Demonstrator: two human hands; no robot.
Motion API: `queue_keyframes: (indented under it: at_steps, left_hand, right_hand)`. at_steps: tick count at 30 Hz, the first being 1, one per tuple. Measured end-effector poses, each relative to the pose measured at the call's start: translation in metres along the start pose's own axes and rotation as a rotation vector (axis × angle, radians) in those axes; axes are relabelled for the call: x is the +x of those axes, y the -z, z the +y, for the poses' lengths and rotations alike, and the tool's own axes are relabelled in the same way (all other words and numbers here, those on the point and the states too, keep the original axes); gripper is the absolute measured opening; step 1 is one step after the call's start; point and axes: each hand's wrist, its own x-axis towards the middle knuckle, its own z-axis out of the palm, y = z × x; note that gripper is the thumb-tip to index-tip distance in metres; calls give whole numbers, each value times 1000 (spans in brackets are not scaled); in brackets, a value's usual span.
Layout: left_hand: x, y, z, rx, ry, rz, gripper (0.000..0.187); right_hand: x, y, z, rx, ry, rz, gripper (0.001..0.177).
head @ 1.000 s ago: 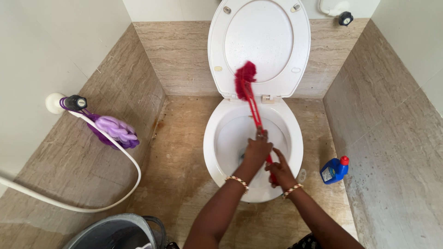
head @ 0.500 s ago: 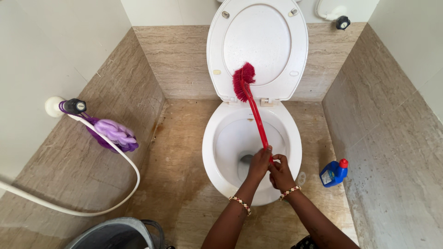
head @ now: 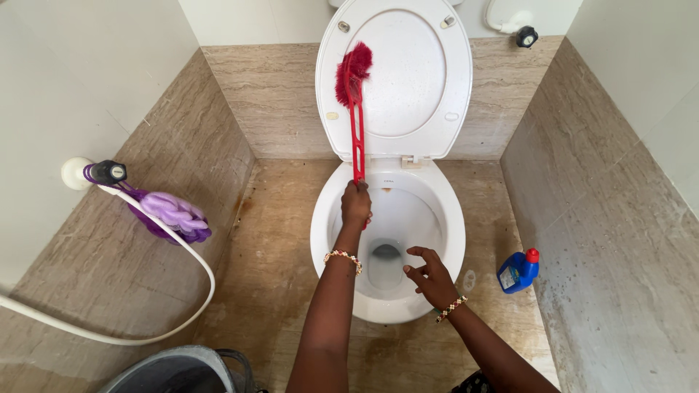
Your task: The person cleans a toilet by first scrubbing the rim and seat with a red toilet brush. They then pour blue toilet cleaner into the bowl and continue scrubbing the interior surfaces with the brush.
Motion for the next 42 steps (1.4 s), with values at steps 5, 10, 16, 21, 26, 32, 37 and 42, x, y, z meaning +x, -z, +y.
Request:
queue_keyframes:
  at_steps: [5, 10, 16, 21, 26, 32, 37, 42]
  left_hand:
    - [-30, -8, -33, 74, 21, 33, 39]
    - [-40, -19, -87, 22, 26, -9, 43]
    - [26, 11, -14, -104, 19, -44, 40]
    - [18, 15, 7, 11, -11, -14, 41]
    - [-18, 11, -48, -4, 27, -24, 40]
    - [-10, 25, -39, 43, 35, -11, 44]
    - [26, 23, 20, -50, 6, -51, 41]
    - [27, -3, -13, -13, -70, 13, 42]
  right_hand:
    - [8, 3, 14, 131, -31, -3, 56]
    - [15, 4, 19, 169, -37, 21, 58]
    - [18, -2, 17, 270, 20, 25, 59]
    - [31, -13, 6, 342, 34, 7, 60]
    - [43, -26, 1, 382, 43, -25, 62]
    - [46, -20, -20, 396, 109, -44, 67]
    - [41, -13, -49, 487, 137, -82, 75]
    - [43, -23, -54, 653, 263, -148, 75]
